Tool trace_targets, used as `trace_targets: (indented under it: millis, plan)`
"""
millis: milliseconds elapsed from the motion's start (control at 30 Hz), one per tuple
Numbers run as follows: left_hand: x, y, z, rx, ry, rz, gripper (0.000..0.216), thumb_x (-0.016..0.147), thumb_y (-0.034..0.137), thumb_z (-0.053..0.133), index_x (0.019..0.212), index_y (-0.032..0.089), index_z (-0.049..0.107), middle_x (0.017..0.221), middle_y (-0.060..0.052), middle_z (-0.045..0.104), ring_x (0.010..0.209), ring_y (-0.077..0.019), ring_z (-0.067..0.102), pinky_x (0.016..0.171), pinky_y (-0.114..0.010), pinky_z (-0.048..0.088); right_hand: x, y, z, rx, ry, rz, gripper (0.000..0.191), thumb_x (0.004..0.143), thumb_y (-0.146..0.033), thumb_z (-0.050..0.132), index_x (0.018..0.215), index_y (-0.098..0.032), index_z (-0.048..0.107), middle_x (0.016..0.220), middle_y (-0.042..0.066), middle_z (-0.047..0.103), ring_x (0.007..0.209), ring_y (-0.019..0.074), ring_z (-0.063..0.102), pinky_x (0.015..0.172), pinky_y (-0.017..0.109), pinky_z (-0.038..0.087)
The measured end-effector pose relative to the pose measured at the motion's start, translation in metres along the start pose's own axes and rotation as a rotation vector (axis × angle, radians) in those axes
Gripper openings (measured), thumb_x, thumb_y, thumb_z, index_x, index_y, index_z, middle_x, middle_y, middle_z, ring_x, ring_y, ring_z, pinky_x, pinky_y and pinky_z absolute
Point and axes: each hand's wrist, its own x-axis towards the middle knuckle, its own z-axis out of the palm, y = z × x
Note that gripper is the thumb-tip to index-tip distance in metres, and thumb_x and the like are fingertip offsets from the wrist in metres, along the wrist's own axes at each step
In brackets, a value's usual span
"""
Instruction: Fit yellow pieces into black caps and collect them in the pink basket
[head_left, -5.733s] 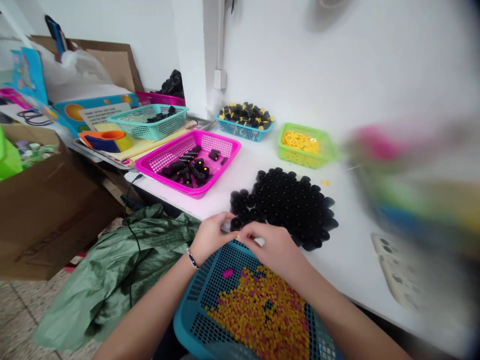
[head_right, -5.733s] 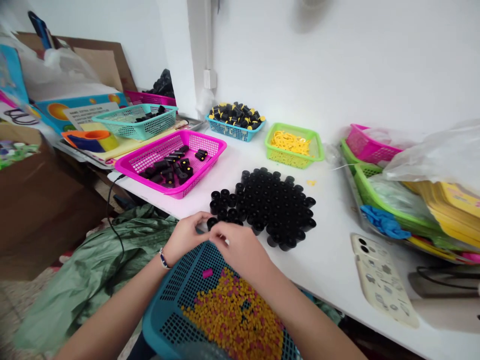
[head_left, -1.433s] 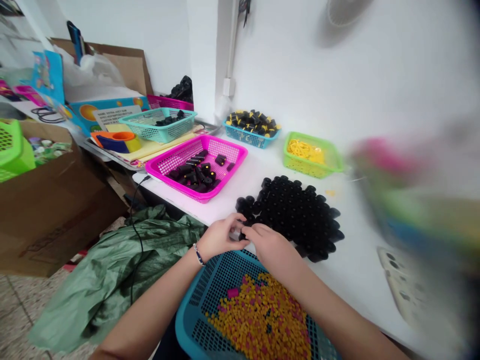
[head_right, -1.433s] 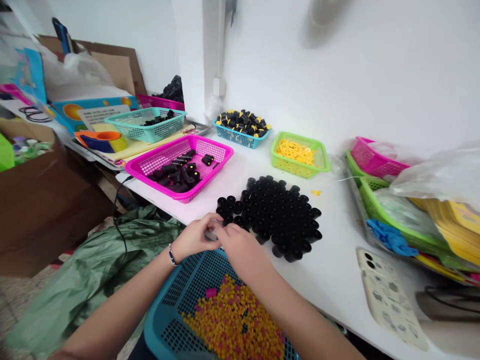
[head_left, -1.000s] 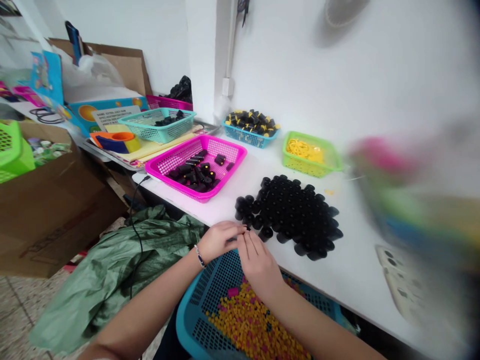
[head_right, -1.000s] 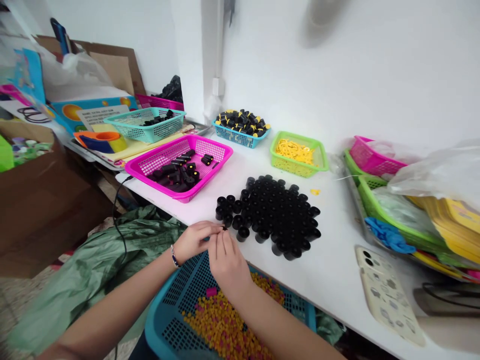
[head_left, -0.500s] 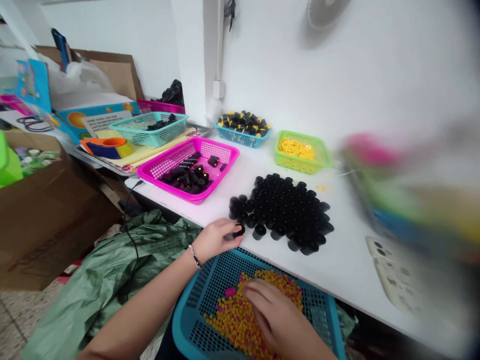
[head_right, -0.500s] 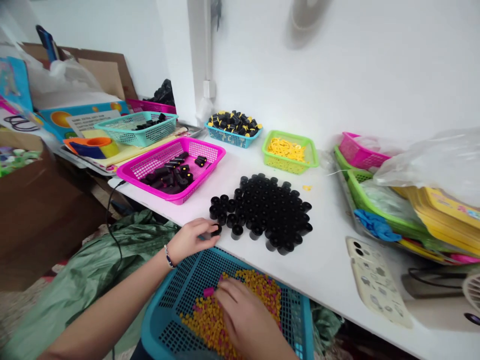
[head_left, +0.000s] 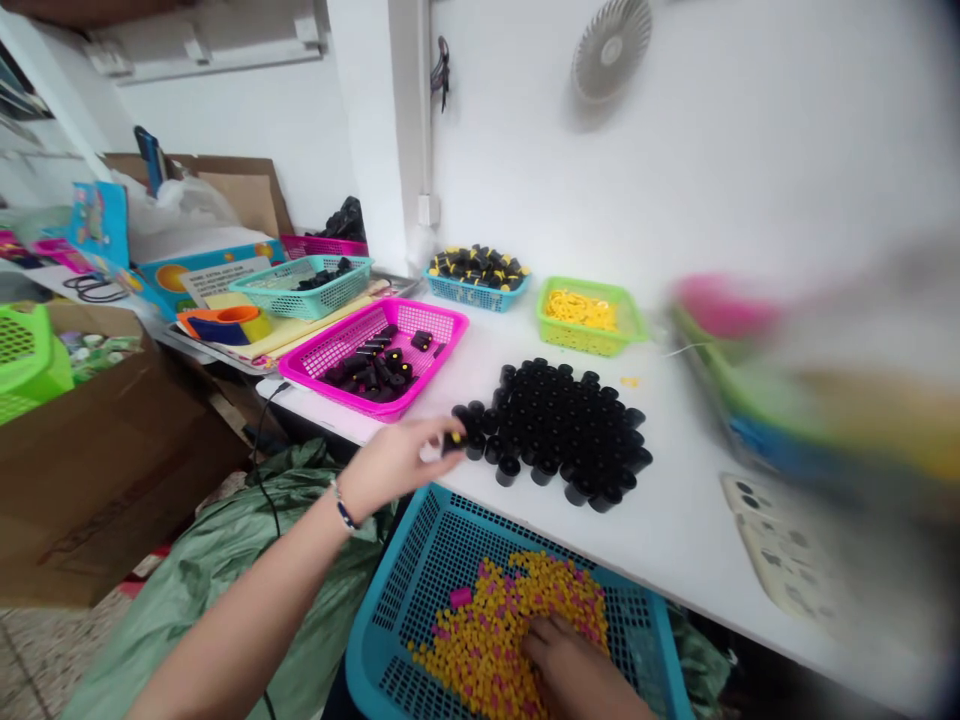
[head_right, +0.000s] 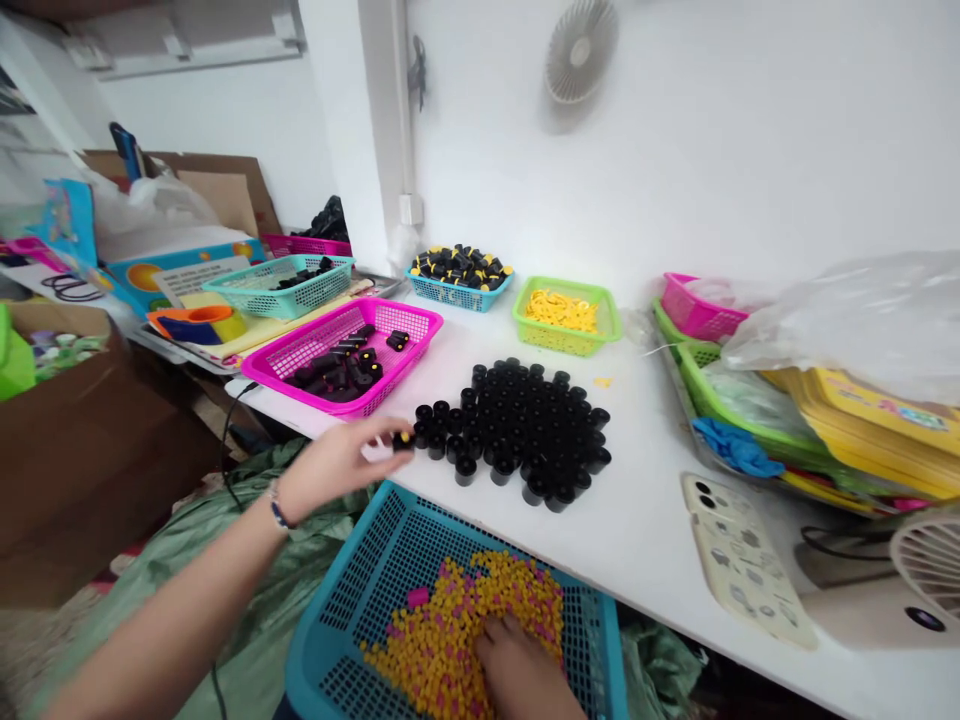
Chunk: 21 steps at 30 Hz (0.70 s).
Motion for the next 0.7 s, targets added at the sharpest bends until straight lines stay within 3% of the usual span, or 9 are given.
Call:
trace_targets:
  millis: [100,167,200,233,300,367,500,600,700]
  plan:
    - [0.019,-0.002,-0.041,0.158,0.34,-0.052,0.054,0.08,0.039,0.06,0.129,0.024,0.041,0.118,-0.007,0.058,0.105,-0.0228,0.056,0.09,-0.037,0.044,0.004,0.001,0.009,-0.002,0.053,0.036,0.039,0.066,0.003,0.044,0.09,-0.019,0.067,0.097,0.007,0.066,0.093,0.0214,0.06,0.079,0.028,0.044]
    - [0.03,0.0,-0.051,0.284,0.531,-0.052,0.054,0.08,0.038,0.06,0.128,0.02,0.043,0.128,-0.011,0.05,0.118,-0.0284,0.044,0.1,-0.046,0.034,0.008,0.001,0.012,-0.044,0.03,0.084,0.037,0.068,0.003,0.044,0.087,-0.018,0.068,0.092,0.008,0.067,0.086,0.0214,0.063,0.074,0.027,0.046]
    - [0.033,0.004,-0.048,0.314,0.553,-0.024,0.047,0.081,0.037,0.059,0.124,0.019,0.047,0.127,-0.011,0.051,0.12,-0.0291,0.042,0.102,-0.048,0.03,0.009,0.001,0.012,-0.067,0.007,0.107,0.036,0.068,0.003,0.045,0.085,-0.017,0.069,0.09,0.009,0.068,0.083,0.022,0.063,0.071,0.028,0.047]
    - [0.034,0.009,-0.04,0.311,0.513,0.022,0.039,0.083,0.036,0.057,0.119,0.02,0.051,0.123,-0.01,0.053,0.118,-0.0282,0.043,0.102,-0.047,0.03,0.011,0.001,0.012,-0.085,-0.009,0.126,0.035,0.068,0.003,0.046,0.084,-0.017,0.07,0.089,0.009,0.068,0.081,0.0227,0.064,0.07,0.028,0.048]
    - [0.031,0.021,-0.011,0.225,0.303,0.14,0.026,0.086,0.034,0.053,0.108,0.022,0.058,0.109,-0.006,0.058,0.107,-0.0234,0.049,0.098,-0.042,0.036,0.013,0.001,0.012,-0.097,-0.015,0.15,0.033,0.067,0.001,0.05,0.083,-0.017,0.071,0.088,0.01,0.068,0.082,0.0243,0.064,0.069,0.029,0.049]
    - [0.024,0.032,0.026,0.113,0.095,0.183,0.028,0.084,0.037,0.056,0.108,0.023,0.059,0.103,-0.006,0.056,0.097,-0.0209,0.051,0.09,-0.037,0.042,0.013,0.003,0.01,-0.09,0.012,0.163,0.03,0.066,0.0,0.052,0.081,-0.017,0.072,0.089,0.01,0.068,0.084,0.0251,0.064,0.068,0.029,0.049]
    - [0.013,0.039,0.081,0.047,0.002,0.094,0.033,0.078,0.035,0.063,0.108,0.022,0.057,0.097,-0.007,0.049,0.091,-0.0221,0.049,0.083,-0.039,0.046,0.005,0.006,0.0,-0.066,0.067,0.138,0.031,0.065,0.002,0.048,0.073,-0.018,0.071,0.085,0.009,0.067,0.079,0.0217,0.065,0.065,0.026,0.049]
    - [0.011,0.036,0.089,-0.032,-0.001,0.066,0.025,0.078,0.031,0.063,0.099,0.019,0.057,0.098,-0.007,0.049,0.092,-0.0218,0.049,0.084,-0.038,0.046,-0.004,0.007,-0.01,-0.026,0.098,0.119,0.033,0.065,0.002,0.047,0.073,-0.02,0.07,0.081,0.009,0.068,0.075,0.02,0.065,0.064,0.025,0.047]
    - [0.009,0.033,0.081,-0.097,-0.065,0.077,0.018,0.077,0.029,0.063,0.09,0.019,0.055,0.09,-0.005,0.053,0.09,-0.0214,0.051,0.081,-0.035,0.046,-0.01,0.008,-0.016,0.014,0.091,0.146,0.034,0.067,0.001,0.046,0.075,-0.02,0.071,0.076,0.009,0.069,0.072,0.0197,0.066,0.064,0.025,0.047]
